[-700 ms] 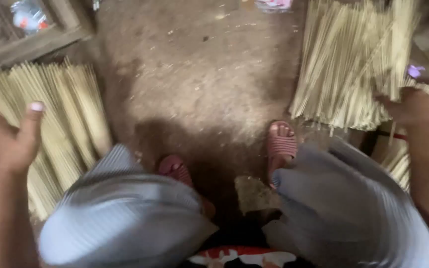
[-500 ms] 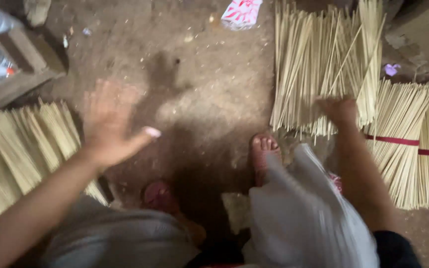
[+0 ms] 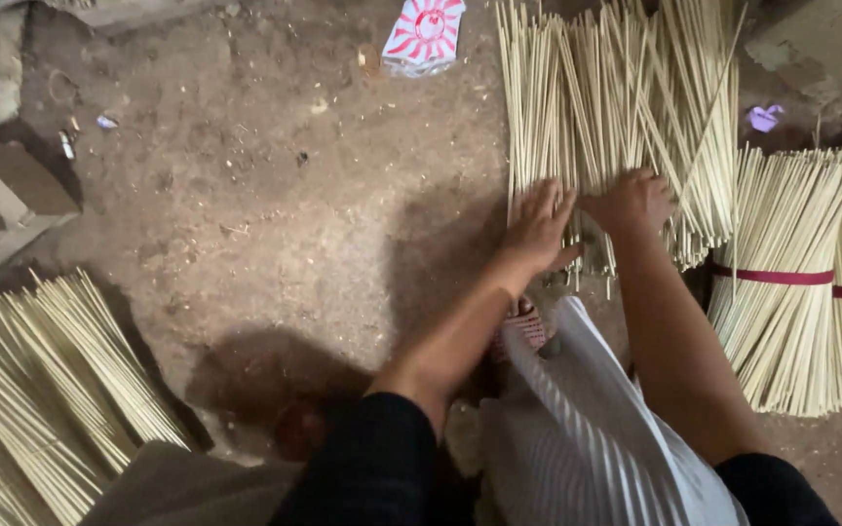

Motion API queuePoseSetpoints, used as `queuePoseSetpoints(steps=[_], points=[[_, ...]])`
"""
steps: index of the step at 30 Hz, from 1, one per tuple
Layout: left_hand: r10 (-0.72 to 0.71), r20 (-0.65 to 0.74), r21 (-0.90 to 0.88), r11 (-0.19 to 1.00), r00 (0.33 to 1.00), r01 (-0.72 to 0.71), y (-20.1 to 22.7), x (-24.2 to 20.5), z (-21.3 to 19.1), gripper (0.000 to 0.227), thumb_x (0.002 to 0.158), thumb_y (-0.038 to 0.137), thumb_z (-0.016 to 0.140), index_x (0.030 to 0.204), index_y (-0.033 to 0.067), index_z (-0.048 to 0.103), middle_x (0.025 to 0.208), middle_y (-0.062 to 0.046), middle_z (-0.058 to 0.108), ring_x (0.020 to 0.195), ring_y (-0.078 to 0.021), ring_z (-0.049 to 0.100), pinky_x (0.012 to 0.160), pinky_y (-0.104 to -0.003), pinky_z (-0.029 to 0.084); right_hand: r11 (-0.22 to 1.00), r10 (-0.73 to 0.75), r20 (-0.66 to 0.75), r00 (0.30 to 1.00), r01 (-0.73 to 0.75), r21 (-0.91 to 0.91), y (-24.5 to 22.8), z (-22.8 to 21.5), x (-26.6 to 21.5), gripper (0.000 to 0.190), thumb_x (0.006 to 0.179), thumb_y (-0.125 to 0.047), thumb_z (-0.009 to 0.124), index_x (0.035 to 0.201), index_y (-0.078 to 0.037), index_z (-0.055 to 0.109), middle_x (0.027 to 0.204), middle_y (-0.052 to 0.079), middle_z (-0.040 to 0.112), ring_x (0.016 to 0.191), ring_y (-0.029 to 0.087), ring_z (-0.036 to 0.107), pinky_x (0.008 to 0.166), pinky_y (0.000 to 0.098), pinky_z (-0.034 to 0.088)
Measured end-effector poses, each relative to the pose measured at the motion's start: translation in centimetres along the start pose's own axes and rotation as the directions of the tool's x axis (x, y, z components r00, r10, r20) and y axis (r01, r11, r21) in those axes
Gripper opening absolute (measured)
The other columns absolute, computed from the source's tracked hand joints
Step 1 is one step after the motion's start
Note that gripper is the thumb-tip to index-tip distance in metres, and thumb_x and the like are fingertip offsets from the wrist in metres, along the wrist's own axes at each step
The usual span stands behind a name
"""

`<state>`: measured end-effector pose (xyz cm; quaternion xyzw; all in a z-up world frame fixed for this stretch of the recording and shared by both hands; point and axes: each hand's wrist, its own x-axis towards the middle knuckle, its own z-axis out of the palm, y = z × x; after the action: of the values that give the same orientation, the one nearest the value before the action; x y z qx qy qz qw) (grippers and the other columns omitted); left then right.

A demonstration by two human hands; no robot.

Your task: The person sits on the floor and gathers thin wooden sticks into neat bundles. They align the sticks by hand, separate them into smaller groups, and secure each bundle with a rubber band.

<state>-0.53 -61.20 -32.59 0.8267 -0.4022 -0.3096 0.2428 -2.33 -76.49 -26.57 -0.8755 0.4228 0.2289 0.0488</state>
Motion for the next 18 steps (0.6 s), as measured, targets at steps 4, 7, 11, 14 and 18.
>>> queuePoseSetpoints(steps=[4, 7, 11, 14, 18], points=[[0.022, 0.009, 0.158, 0.987, 1.0, -0.024, 1.4, 2.0, 0.4, 0.106, 0.092, 0.048, 0.077, 0.165, 0.0161, 0.008, 0.171, -0.017, 0.0, 0.158, -0.038, -0.003, 0.127, -0.06, -0.005, 0.995, -0.057, -0.053, 0.997, 0.061, 0.077, 3.1, 5.2, 5.4, 0.126, 0.07, -0.08, 0.071, 0.153, 0.008, 0.034, 0.142, 0.025, 0.056, 0.131, 0.04, 0.057, 0.104, 0.0504, 0.046], [0.033, 0.07, 0.163, 0.986, 0.997, -0.044, 1.8, 0.9, -1.0, 0.111, 0.089, 0.056, 0.076, 0.165, 0.0194, 0.003, 0.172, -0.01, -0.003, 0.158, -0.0307, -0.011, 0.126, -0.058, -0.013, 0.966, -0.092, -0.049, 0.995, 0.101, 0.237, 5.2, 4.3, 5.1, 0.11, 0.066, -0.074, 0.084, 0.13, 0.011, 0.06, 0.114, 0.029, 0.07, 0.109, 0.047, 0.068, 0.086, 0.0568, 0.055], [0.132, 0.022, 0.177, 0.975, 0.991, -0.134, 1.4, 0.8, -0.7, 0.08, 0.096, 0.059, 0.059, 0.162, 0.0223, 0.03, 0.172, -0.007, -0.005, 0.158, -0.034, -0.011, 0.127, -0.063, -0.011, 0.834, -0.091, -0.019, 0.996, 0.086, 0.545, 8.1, 2.6, 5.0, 0.081, 0.059, -0.055, 0.1, 0.101, 0.006, 0.067, 0.09, 0.025, 0.068, 0.093, 0.042, 0.07, 0.072, 0.045, 0.05], [0.054, 0.104, 0.269, 0.96, 0.993, -0.08, 3.5, 0.3, -3.3, 0.074, 0.096, 0.054, 0.055, 0.159, 0.0219, 0.036, 0.171, -0.007, -0.005, 0.157, -0.0327, -0.012, 0.125, -0.064, -0.011, 0.771, -0.107, 0.037, 0.994, 0.059, 0.635, 8.4, -1.1, 2.5, 0.077, 0.066, -0.043, 0.097, 0.112, 0.01, 0.065, 0.097, 0.027, 0.068, 0.098, 0.042, 0.068, 0.077, 0.0502, 0.05], [-0.022, 0.105, -0.046, 0.999, 0.994, 0.027, 5.5, -0.6, -7.8, 0.038, 0.099, 0.023, 0.049, 0.137, 0.0209, 0.056, 0.167, -0.008, 0.019, 0.156, -0.0287, 0.006, 0.126, -0.061, -0.002, 0.666, 0.128, 0.45, 0.884, -0.413, 0.622, 1.8, -15.6, -9.0, 0.066, 0.089, -0.013, 0.07, 0.147, -0.014, 0.039, 0.138, 0.012, 0.055, 0.12, 0.035, 0.057, 0.106, 0.0534, 0.047]])
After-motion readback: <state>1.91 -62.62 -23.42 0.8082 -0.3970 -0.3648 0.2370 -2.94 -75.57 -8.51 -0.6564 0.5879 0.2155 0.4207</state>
